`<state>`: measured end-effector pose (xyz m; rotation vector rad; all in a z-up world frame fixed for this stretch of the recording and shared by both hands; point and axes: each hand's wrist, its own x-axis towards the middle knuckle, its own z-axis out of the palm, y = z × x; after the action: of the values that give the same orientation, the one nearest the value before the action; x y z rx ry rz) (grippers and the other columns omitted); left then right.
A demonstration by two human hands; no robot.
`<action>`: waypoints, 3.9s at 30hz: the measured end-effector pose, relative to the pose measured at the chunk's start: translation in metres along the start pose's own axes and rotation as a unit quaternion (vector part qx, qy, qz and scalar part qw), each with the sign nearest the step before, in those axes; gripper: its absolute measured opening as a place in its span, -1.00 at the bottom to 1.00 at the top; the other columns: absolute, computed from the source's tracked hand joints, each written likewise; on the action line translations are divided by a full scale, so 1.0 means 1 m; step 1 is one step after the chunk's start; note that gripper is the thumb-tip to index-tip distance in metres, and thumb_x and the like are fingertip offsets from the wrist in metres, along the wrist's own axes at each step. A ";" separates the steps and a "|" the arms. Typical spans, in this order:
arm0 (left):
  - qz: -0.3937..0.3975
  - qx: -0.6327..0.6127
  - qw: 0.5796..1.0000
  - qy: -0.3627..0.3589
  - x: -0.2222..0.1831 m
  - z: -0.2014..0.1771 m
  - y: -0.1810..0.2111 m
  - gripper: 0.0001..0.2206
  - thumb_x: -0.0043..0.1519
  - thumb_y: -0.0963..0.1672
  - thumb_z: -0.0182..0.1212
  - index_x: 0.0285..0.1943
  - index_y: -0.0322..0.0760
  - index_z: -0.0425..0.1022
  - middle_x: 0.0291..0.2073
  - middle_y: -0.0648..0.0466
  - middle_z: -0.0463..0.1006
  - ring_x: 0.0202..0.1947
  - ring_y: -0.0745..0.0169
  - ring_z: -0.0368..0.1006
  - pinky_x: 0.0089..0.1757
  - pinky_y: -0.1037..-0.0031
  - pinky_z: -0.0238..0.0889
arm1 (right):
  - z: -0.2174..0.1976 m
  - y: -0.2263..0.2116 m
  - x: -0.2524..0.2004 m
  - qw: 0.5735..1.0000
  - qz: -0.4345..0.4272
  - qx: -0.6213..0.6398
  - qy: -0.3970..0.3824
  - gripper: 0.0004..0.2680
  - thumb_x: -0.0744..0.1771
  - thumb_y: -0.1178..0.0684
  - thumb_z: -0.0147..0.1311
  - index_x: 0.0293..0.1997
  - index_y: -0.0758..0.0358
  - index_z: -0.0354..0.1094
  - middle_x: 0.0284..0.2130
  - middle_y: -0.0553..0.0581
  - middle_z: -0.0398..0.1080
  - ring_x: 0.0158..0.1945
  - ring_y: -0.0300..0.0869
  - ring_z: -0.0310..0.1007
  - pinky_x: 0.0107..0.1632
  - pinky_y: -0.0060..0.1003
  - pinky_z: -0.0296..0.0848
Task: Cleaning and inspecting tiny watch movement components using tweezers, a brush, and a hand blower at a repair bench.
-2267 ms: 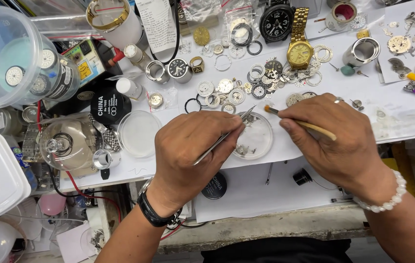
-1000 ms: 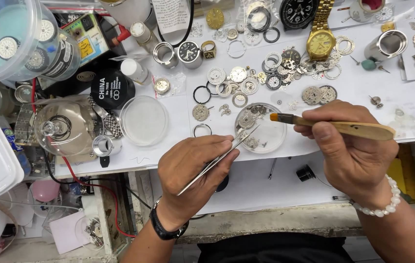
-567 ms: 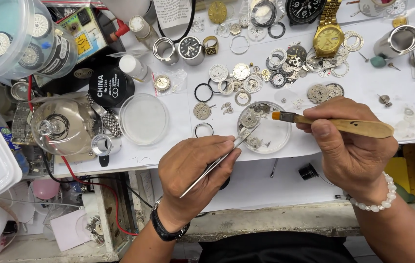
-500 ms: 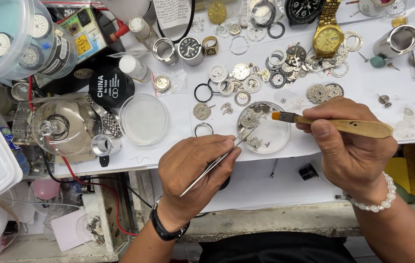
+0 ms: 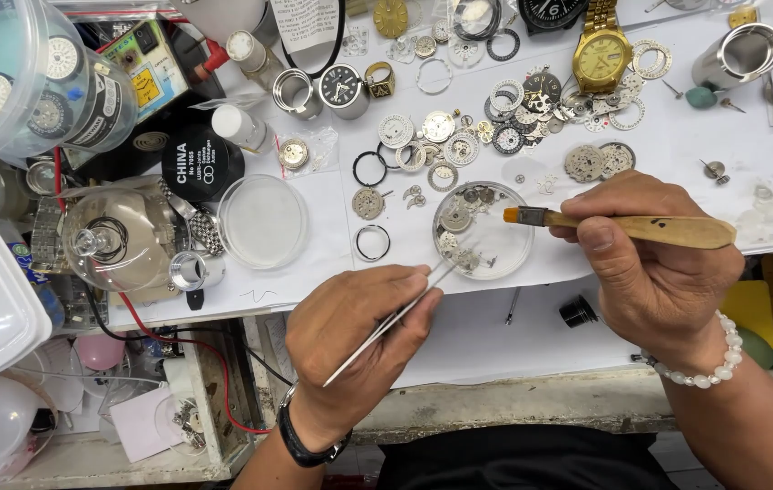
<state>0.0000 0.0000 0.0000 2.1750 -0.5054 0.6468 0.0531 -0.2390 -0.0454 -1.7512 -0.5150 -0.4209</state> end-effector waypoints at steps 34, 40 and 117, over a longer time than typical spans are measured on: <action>0.005 0.015 1.000 0.025 0.003 0.009 0.014 -0.84 0.17 -0.30 0.46 -0.19 -0.41 0.54 -0.34 -0.05 0.67 -0.32 0.06 0.68 -0.28 0.41 0.56 | 0.003 -0.020 0.024 0.978 -0.116 -0.134 -0.110 -0.86 0.42 0.21 0.05 -0.23 0.56 0.41 -0.39 0.38 0.50 -0.38 0.04 0.50 -0.37 -0.19 0.36; 0.003 0.003 0.999 0.039 0.005 0.010 0.011 -0.84 0.16 -0.32 0.45 -0.21 -0.40 0.53 -0.37 -0.03 0.65 -0.36 0.08 0.66 -0.30 0.43 0.53 | 0.002 -0.014 0.025 0.970 -0.127 -0.148 -0.144 -0.88 0.44 0.18 -0.01 -0.20 0.47 0.32 -0.40 0.30 0.46 -0.43 -0.01 0.38 -0.37 -0.15 0.27; -0.032 -0.045 0.995 0.088 -0.026 0.027 -0.013 -0.84 0.21 -0.25 0.43 -0.08 -0.31 0.56 -0.21 -0.01 0.70 -0.20 0.13 0.73 -0.22 0.47 0.61 | 0.009 -0.009 0.017 0.980 -0.140 -0.059 -0.125 -0.86 0.39 0.20 -0.01 -0.29 0.50 0.38 -0.45 0.27 0.47 -0.51 0.00 0.41 -0.43 -0.20 0.34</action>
<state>-0.0056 -0.0098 -0.0384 2.0187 -0.3646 0.7573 0.0625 -0.2268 -0.0309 -1.8630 -0.9403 -0.4376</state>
